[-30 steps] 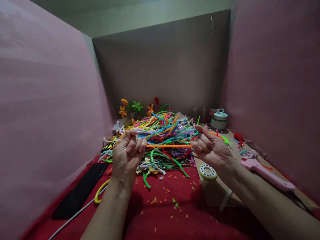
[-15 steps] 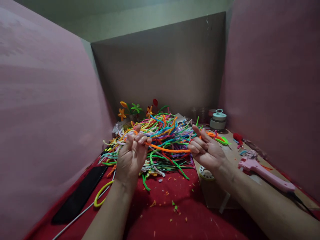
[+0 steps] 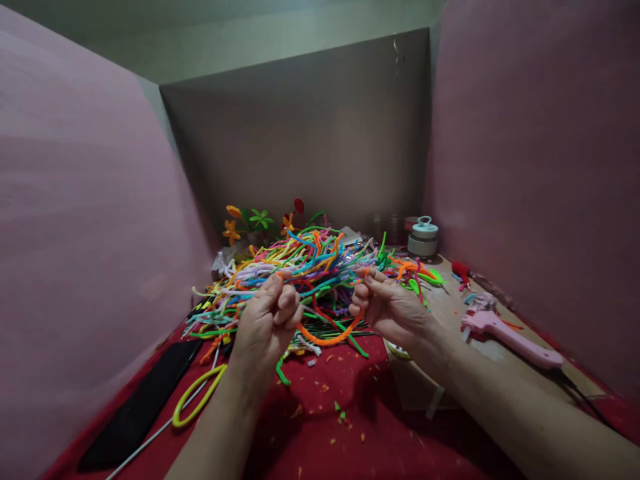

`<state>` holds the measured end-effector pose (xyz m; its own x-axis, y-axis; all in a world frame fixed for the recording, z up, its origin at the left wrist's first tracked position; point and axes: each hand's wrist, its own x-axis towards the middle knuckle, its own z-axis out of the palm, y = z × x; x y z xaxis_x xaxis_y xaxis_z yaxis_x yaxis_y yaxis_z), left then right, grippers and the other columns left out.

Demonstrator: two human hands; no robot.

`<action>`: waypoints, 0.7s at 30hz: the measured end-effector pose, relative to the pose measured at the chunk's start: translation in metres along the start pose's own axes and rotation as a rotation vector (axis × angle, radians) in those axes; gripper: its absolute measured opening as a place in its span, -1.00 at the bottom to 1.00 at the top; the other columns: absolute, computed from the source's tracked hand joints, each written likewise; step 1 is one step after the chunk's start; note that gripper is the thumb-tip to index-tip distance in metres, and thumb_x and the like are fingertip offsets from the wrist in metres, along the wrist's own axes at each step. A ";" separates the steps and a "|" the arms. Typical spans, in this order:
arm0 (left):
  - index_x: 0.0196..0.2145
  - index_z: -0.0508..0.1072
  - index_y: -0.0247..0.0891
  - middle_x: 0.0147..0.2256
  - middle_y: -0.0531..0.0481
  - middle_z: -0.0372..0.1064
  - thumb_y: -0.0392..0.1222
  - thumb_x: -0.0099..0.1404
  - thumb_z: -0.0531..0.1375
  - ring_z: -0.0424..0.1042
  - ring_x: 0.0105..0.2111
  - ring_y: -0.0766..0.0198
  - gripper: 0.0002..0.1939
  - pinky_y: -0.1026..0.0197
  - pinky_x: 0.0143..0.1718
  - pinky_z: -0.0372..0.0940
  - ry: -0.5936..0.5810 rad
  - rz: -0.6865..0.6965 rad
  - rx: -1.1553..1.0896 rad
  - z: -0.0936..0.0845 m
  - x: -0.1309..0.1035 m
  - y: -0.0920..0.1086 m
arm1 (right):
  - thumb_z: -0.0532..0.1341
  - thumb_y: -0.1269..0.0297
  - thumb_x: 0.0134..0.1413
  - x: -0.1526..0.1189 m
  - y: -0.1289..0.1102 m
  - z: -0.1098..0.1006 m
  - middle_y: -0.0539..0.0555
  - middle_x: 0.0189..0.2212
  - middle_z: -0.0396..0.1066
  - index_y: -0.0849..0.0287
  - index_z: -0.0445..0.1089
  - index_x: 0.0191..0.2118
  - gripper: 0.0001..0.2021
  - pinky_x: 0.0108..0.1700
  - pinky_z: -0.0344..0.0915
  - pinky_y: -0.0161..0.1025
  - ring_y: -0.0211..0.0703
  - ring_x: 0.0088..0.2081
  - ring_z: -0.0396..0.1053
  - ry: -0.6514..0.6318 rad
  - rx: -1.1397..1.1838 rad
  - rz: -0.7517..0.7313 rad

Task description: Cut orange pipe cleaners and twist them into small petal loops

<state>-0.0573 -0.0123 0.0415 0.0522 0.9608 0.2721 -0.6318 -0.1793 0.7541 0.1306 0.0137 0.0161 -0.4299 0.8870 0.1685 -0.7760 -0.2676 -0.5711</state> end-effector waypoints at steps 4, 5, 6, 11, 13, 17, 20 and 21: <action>-0.24 0.39 -0.35 -0.66 0.21 -0.07 -0.16 0.19 0.15 -0.14 -0.71 0.53 -0.78 0.44 -0.72 -0.10 -0.047 -0.138 0.106 0.018 -0.010 -0.012 | 0.19 0.39 0.02 -0.002 0.008 -0.001 -0.10 -0.65 0.25 0.15 0.33 -0.23 -0.85 -0.61 0.01 -0.48 -0.45 -0.68 0.09 -0.042 -0.060 0.062; -0.23 0.39 -0.34 -0.66 0.23 -0.10 -0.17 0.18 0.17 -0.17 -0.71 0.53 -0.77 0.44 -0.72 -0.12 -0.063 -0.179 0.133 0.020 -0.011 -0.016 | 0.19 0.38 0.02 -0.002 0.010 -0.001 -0.11 -0.68 0.24 0.16 0.33 -0.21 -0.84 -0.64 -0.05 -0.49 -0.47 -0.70 0.03 -0.059 -0.080 0.069; -0.22 0.39 -0.32 -0.67 0.24 -0.13 -0.18 0.17 0.18 -0.19 -0.72 0.53 -0.77 0.45 -0.72 -0.14 -0.076 -0.217 0.153 0.021 -0.012 -0.020 | 0.18 0.37 0.02 -0.002 0.012 -0.001 -0.12 -0.69 0.22 0.17 0.32 -0.19 -0.82 -0.66 -0.10 -0.50 -0.48 -0.72 -0.02 -0.077 -0.099 0.072; -0.22 0.40 -0.32 -0.69 0.24 -0.09 -0.19 0.16 0.19 -0.23 -0.72 0.55 -0.77 0.45 -0.72 -0.20 -0.104 -0.317 0.207 0.023 -0.013 -0.039 | 0.17 0.30 0.03 -0.007 0.024 0.001 -0.16 -0.74 0.15 0.17 0.29 -0.14 -0.77 -0.67 -0.14 -0.48 -0.47 -0.74 -0.13 -0.136 -0.137 0.107; -0.29 0.41 -0.33 -0.70 0.22 -0.05 -0.18 0.16 0.19 -0.19 -0.73 0.56 -0.81 0.46 -0.72 -0.19 -0.079 -0.311 0.243 0.024 -0.012 -0.043 | 0.17 0.29 0.03 -0.008 0.027 0.001 -0.16 -0.72 0.15 0.18 0.31 -0.14 -0.76 -0.66 -0.14 -0.48 -0.48 -0.73 -0.12 -0.161 -0.149 0.133; -0.42 0.42 -0.34 -0.72 0.22 -0.02 -0.18 0.10 0.24 -0.08 -0.74 0.56 -0.84 0.46 -0.72 -0.10 0.070 -0.161 0.220 0.019 -0.005 -0.039 | 0.22 0.31 -0.04 -0.007 0.033 -0.003 -0.09 -0.62 0.26 0.21 0.36 -0.14 -0.72 -0.59 -0.01 -0.46 -0.46 -0.65 0.10 -0.152 -0.252 0.124; -0.42 0.42 -0.36 -0.67 0.17 0.12 -0.23 0.06 0.28 0.02 -0.72 0.55 -0.85 0.46 -0.72 -0.04 0.169 0.010 0.123 0.009 0.003 -0.031 | 0.26 0.32 -0.13 -0.006 0.037 -0.005 -0.04 -0.57 0.33 0.26 0.41 -0.28 -0.79 -0.46 0.11 -0.41 -0.40 -0.55 0.21 -0.094 -0.390 0.069; -0.44 0.42 -0.36 -0.64 0.15 0.17 -0.24 0.06 0.28 0.06 -0.71 0.54 -0.86 0.45 -0.72 -0.01 0.198 0.042 0.101 0.006 0.005 -0.029 | 0.26 0.32 -0.14 -0.007 0.039 -0.004 -0.03 -0.58 0.34 0.27 0.42 -0.34 -0.83 -0.45 0.11 -0.40 -0.39 -0.54 0.22 -0.075 -0.442 0.057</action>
<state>-0.0337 -0.0036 0.0248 -0.1321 0.9730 0.1892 -0.5491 -0.2308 0.8033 0.1055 -0.0009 -0.0107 -0.5113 0.8413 0.1752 -0.4855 -0.1146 -0.8667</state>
